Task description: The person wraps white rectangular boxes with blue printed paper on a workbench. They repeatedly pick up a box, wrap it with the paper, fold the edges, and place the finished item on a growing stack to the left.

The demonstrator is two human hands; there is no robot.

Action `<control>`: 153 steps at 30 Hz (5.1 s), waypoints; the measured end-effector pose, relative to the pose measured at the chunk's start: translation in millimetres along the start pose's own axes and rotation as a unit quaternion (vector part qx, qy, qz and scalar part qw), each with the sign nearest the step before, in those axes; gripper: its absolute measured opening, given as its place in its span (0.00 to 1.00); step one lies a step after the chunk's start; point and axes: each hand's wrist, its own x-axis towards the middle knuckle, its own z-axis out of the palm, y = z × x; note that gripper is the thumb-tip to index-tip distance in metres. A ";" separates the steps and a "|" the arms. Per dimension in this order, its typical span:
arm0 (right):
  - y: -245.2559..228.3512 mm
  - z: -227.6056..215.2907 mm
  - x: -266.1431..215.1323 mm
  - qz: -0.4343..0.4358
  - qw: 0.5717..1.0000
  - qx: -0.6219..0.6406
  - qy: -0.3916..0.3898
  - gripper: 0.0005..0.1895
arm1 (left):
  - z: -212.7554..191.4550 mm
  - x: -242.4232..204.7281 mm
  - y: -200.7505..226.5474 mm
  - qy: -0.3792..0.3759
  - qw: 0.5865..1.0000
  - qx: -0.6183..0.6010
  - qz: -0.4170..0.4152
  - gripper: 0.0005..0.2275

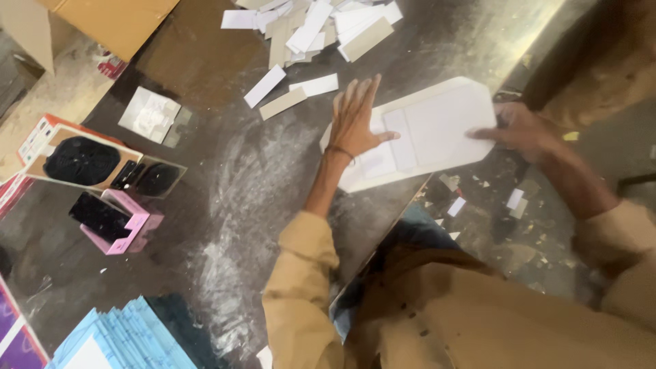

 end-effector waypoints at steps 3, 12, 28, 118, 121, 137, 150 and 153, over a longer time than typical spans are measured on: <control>-4.6 3.8 -6.3 -0.032 0.999 0.000 -0.013 0.23 | 19.1 27.4 -12.3 -0.127 0.990 -0.047 -0.026 0.51; 20.3 21.6 56.0 -0.139 0.976 -0.117 -0.124 0.43 | 43.2 -21.2 -95.2 -0.194 0.963 -0.184 -0.029 0.32; -129.2 247.7 150.7 -0.383 0.746 -0.377 -0.393 0.32 | -46.1 -222.8 -134.1 -0.089 0.968 -0.112 -0.206 0.24; -57.3 304.7 -38.0 -0.501 0.736 -0.412 -0.194 0.53 | -65.1 -353.4 26.7 0.020 0.917 0.201 -0.344 0.36; -52.9 318.4 -41.9 -0.525 0.719 -0.409 -0.200 0.51 | -57.4 -357.2 23.7 0.051 0.924 0.191 -0.328 0.35; -29.5 383.1 -87.7 -0.601 0.695 -0.350 -0.182 0.37 | -70.6 -371.6 27.3 0.043 0.922 0.205 -0.327 0.24; -16.5 270.4 -5.4 -0.550 0.727 -0.407 0.059 0.38 | -31.9 -396.9 17.6 0.086 0.873 0.310 -0.367 0.21; -18.3 270.3 -4.0 -0.534 0.744 -0.396 0.066 0.39 | -32.3 -390.0 17.9 0.104 0.853 0.331 -0.389 0.21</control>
